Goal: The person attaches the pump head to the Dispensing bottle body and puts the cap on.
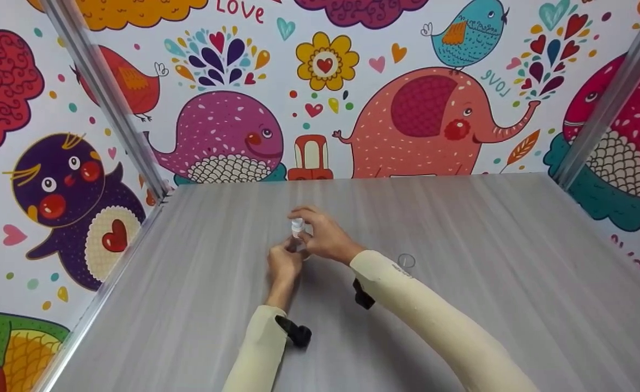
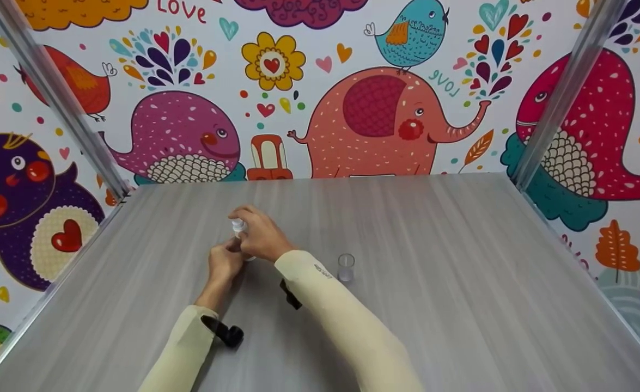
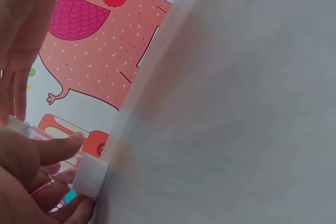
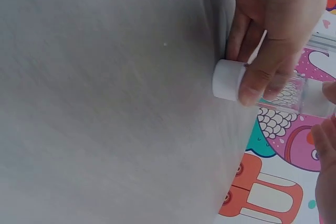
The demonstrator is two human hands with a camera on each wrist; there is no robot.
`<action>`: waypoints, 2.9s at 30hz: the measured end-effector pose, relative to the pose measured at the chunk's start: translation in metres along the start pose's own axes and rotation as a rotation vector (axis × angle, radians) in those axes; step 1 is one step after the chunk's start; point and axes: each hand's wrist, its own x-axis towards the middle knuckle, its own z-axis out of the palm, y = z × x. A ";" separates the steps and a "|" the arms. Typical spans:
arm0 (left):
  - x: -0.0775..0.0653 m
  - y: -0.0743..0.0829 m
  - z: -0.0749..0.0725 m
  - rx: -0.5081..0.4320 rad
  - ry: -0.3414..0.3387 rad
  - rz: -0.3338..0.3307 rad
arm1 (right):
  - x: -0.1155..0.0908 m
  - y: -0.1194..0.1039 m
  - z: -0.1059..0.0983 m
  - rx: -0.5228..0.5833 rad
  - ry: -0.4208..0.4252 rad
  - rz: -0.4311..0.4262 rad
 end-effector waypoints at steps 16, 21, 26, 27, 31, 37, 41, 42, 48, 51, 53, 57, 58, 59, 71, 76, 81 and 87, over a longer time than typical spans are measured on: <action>0.002 -0.003 0.002 -0.058 0.023 0.068 | -0.002 0.006 0.007 0.012 0.045 0.003; 0.002 -0.003 0.002 -0.050 0.029 0.054 | -0.002 0.005 0.010 0.005 0.068 0.010; 0.002 -0.003 0.001 -0.028 0.042 0.069 | -0.002 0.004 0.011 -0.002 0.068 0.027; 0.002 -0.003 0.001 -0.017 0.049 0.080 | -0.002 0.003 0.011 0.001 0.066 0.029; 0.002 -0.002 0.002 0.014 0.053 0.083 | -0.002 0.002 0.010 0.023 0.064 0.027; -0.001 0.000 0.000 0.014 0.019 0.010 | 0.000 0.000 0.008 0.024 0.083 -0.004; -0.001 0.000 0.000 0.025 0.008 -0.010 | 0.001 0.000 0.008 0.025 0.080 -0.015; -0.001 0.000 0.000 0.027 0.006 -0.014 | 0.001 0.000 0.009 0.028 0.079 -0.014; 0.001 0.000 0.001 0.029 0.006 -0.016 | 0.001 0.001 0.009 0.031 0.082 0.001; 0.001 -0.001 0.001 0.015 0.014 -0.005 | 0.001 0.002 0.009 0.022 0.084 0.010; 0.001 -0.001 0.002 0.017 0.024 0.001 | 0.002 0.002 0.008 0.024 0.083 0.024; 0.001 -0.001 0.002 0.015 0.030 0.008 | 0.002 0.002 0.008 0.043 0.071 0.063; 0.001 -0.001 0.002 0.015 0.029 0.008 | 0.002 0.002 0.008 0.047 0.066 0.076; 0.001 -0.001 0.002 0.013 0.029 0.009 | 0.002 0.002 0.008 0.050 0.062 0.090; 0.000 0.001 0.001 0.012 0.019 -0.010 | 0.001 -0.002 0.003 0.044 0.037 0.101; -0.001 0.000 0.001 0.002 0.020 -0.001 | 0.003 -0.001 0.001 0.039 0.044 0.046; -0.001 -0.001 0.001 0.019 0.025 -0.001 | 0.002 0.001 0.002 0.040 0.030 -0.010; 0.000 -0.002 0.002 0.000 0.030 0.021 | -0.001 0.004 0.006 0.029 0.026 -0.017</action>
